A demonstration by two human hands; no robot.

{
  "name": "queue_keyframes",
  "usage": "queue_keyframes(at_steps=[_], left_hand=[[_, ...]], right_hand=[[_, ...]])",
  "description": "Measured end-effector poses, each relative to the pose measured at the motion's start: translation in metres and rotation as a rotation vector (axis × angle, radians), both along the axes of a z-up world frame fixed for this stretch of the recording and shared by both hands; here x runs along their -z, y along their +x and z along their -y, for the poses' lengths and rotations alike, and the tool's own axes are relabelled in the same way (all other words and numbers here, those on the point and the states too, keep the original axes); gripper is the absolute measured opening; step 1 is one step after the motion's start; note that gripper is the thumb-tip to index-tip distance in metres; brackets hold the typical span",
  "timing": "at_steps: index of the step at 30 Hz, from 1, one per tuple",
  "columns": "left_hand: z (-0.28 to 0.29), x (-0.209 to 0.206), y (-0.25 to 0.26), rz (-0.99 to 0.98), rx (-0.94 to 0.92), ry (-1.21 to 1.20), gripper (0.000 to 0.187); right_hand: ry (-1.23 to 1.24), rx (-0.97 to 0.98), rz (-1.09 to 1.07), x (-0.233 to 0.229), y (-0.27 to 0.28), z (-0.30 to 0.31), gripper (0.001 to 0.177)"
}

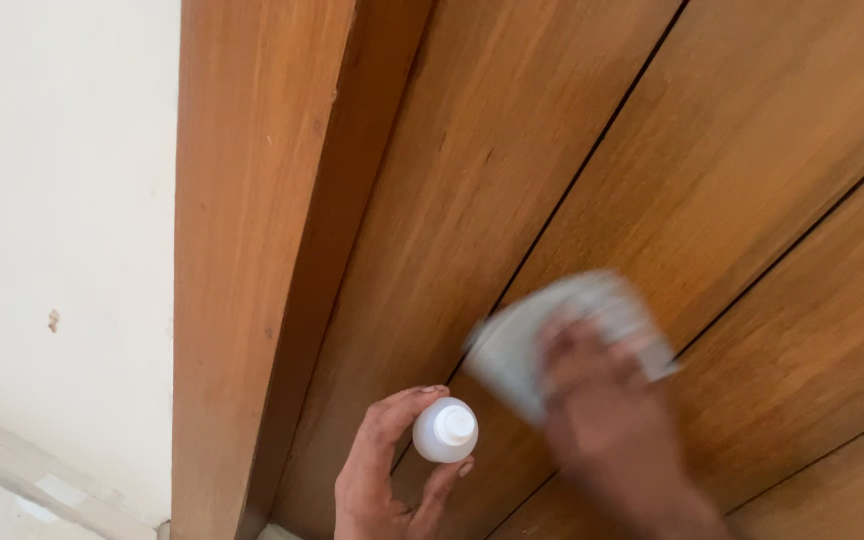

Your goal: The person cleans a wooden surface by spraying a liquid from a white bottle onto a cloth and wiping the wood. The person repeatedly sprays the cloth and wipes the surface in a consistent motion.

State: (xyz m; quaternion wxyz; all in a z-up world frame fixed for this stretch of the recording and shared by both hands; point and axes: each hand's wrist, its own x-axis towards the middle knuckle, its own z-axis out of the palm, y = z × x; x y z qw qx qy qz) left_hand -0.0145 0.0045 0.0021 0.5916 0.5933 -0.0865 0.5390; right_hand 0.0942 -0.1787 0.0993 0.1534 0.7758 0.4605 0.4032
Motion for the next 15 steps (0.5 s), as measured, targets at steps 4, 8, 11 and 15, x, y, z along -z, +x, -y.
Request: queue_keyframes(at_steps=[4, 8, 11, 15], left_hand=[[0.0, 0.001, 0.002, 0.001, 0.002, 0.008, 0.059], [0.0, 0.004, 0.005, -0.003, -0.024, 0.051, 0.06], [0.002, 0.005, 0.006, -0.03, -0.046, 0.089, 0.06], [0.007, 0.003, 0.005, -0.008, -0.027, 0.076, 0.061]], right_hand=[[-0.55, -0.425, -0.264, 0.04, -0.003, 0.02, 0.055], [-0.316, -0.327, -0.085, -0.011, 0.0, 0.046, 0.051], [0.121, -0.222, 0.094, -0.064, -0.004, 0.066, 0.044], [-0.002, 0.034, 0.135, -0.031, -0.003, 0.07, 0.062]])
